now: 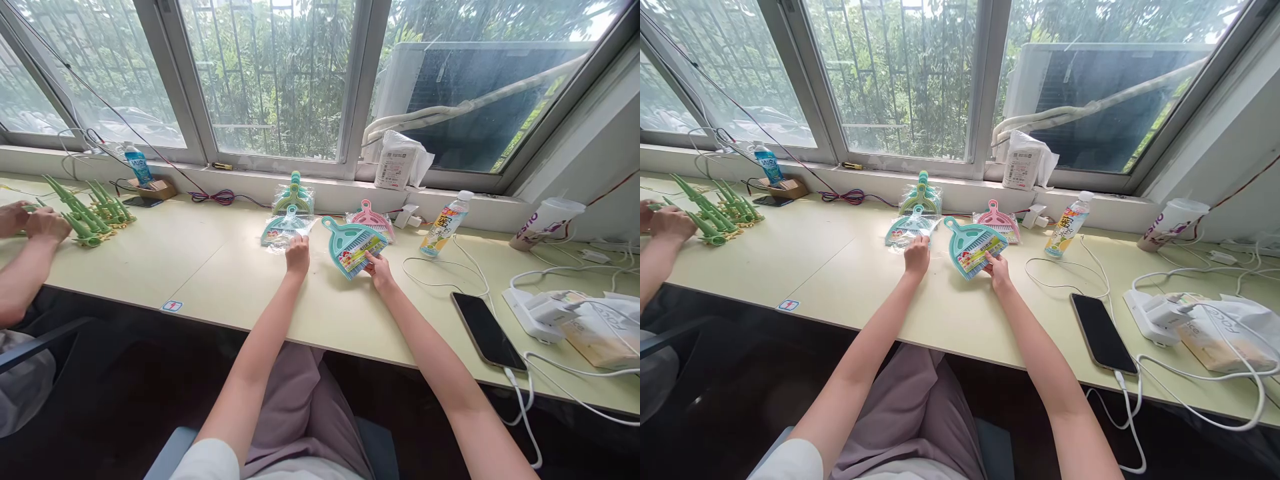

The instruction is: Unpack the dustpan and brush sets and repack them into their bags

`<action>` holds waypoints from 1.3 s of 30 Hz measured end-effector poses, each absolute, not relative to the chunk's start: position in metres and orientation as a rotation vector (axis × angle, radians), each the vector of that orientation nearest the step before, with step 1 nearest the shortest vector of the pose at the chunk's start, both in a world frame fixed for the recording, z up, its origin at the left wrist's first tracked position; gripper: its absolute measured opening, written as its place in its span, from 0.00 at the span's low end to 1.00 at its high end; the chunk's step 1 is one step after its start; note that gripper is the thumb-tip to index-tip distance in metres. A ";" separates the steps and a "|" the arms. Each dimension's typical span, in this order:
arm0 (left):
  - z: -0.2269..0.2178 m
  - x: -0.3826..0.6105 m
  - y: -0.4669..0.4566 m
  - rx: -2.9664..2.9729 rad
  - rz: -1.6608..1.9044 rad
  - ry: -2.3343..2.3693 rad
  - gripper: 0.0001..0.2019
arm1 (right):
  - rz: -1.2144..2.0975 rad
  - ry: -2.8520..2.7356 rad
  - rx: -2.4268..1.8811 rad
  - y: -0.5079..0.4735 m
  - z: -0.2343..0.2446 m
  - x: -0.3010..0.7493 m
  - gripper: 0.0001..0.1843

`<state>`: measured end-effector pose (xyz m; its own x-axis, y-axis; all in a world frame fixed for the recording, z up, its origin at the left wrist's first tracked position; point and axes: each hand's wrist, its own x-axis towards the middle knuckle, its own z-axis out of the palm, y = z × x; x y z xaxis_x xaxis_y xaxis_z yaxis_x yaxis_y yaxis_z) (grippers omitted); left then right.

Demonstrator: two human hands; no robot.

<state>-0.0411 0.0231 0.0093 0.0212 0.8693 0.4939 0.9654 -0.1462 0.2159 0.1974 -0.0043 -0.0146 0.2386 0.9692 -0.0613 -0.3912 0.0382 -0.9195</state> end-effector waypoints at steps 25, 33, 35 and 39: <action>0.007 -0.028 0.017 -2.403 -1.103 -1.753 0.26 | 1.130 -0.751 -1.130 -0.008 -0.012 0.195 0.09; 0.006 -0.031 0.020 -2.360 -1.157 -1.752 0.25 | 1.183 -0.769 -1.138 -0.007 -0.011 0.198 0.08; 0.006 -0.028 0.017 -2.435 -1.137 -1.681 0.24 | 1.265 -0.824 -1.144 -0.007 -0.011 0.197 0.08; 0.007 -0.020 0.008 -2.619 -1.105 -1.480 0.20 | 1.329 -0.869 -1.117 -0.008 -0.011 0.193 0.10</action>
<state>-0.0197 0.0078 0.0072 0.3363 0.7757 0.5340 0.7323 -0.5719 0.3696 0.1930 -0.0080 -0.0108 0.0886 0.9889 -0.1195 -0.2876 -0.0894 -0.9536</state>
